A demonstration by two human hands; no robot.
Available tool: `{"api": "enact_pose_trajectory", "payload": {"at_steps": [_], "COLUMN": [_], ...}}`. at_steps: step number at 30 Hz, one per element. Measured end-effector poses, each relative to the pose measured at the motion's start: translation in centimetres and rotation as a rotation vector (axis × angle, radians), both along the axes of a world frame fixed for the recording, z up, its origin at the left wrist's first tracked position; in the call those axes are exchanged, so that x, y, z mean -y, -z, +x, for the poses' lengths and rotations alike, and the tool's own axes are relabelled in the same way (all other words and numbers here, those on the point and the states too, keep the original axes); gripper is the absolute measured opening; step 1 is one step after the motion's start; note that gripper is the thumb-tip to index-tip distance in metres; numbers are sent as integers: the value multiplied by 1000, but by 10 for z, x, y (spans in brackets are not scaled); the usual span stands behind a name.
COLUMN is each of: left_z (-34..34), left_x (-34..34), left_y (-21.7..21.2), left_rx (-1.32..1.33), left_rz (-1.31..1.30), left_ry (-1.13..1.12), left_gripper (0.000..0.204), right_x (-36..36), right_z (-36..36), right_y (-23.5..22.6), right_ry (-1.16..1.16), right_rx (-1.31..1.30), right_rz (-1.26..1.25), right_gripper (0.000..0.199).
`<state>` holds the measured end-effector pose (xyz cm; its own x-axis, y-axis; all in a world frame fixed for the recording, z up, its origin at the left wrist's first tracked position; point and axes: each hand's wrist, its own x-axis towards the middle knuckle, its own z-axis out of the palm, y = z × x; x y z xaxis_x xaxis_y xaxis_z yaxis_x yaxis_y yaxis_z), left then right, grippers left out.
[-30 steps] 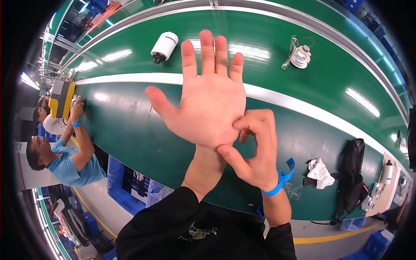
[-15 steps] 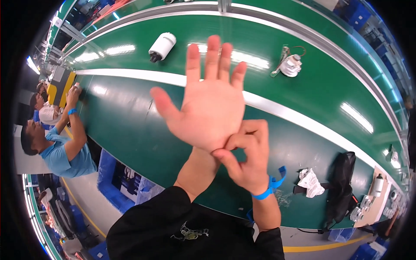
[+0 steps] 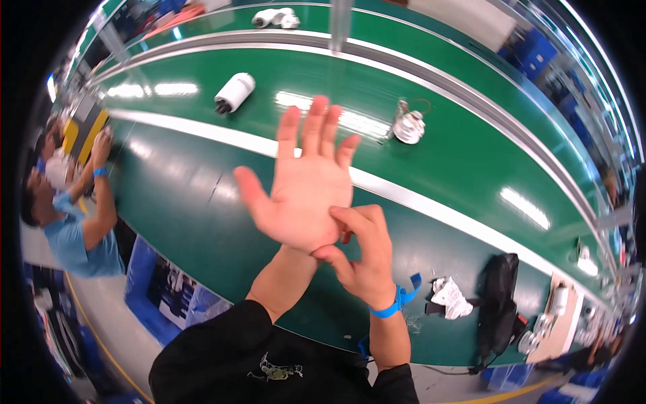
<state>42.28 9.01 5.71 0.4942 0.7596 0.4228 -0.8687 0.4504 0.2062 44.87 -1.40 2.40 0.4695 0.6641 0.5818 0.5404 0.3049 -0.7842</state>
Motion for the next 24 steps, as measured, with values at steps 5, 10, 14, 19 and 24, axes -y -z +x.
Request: {"api": "enact_pose_trajectory", "payload": {"at_steps": [5,10,14,19,24], "left_z": [-20,-74,-208,-425,-630], "left_x": [-20,-21,-35,-77,-71], "left_y": [19,35,95,235,403], "left_rx": [37,-327,-807,-1966,-2691], "left_rz": [161,309,911,480,-419], "left_ry": [-249,-606,-1396,-1452,-324], "left_gripper": [71,58,45,24,62], "right_x": [-9,-18,-53,-33,-24], "right_z": [-21,-29,-35,-8,1], "right_y": [-1,27,107,155,165], "right_ry": [-88,-410,-262,-86,-7], "right_rx": [23,154,210,77,270], "right_rz": [-118,-299,-296,-344,-373], "right_gripper": [36,25,13,5,5]}}
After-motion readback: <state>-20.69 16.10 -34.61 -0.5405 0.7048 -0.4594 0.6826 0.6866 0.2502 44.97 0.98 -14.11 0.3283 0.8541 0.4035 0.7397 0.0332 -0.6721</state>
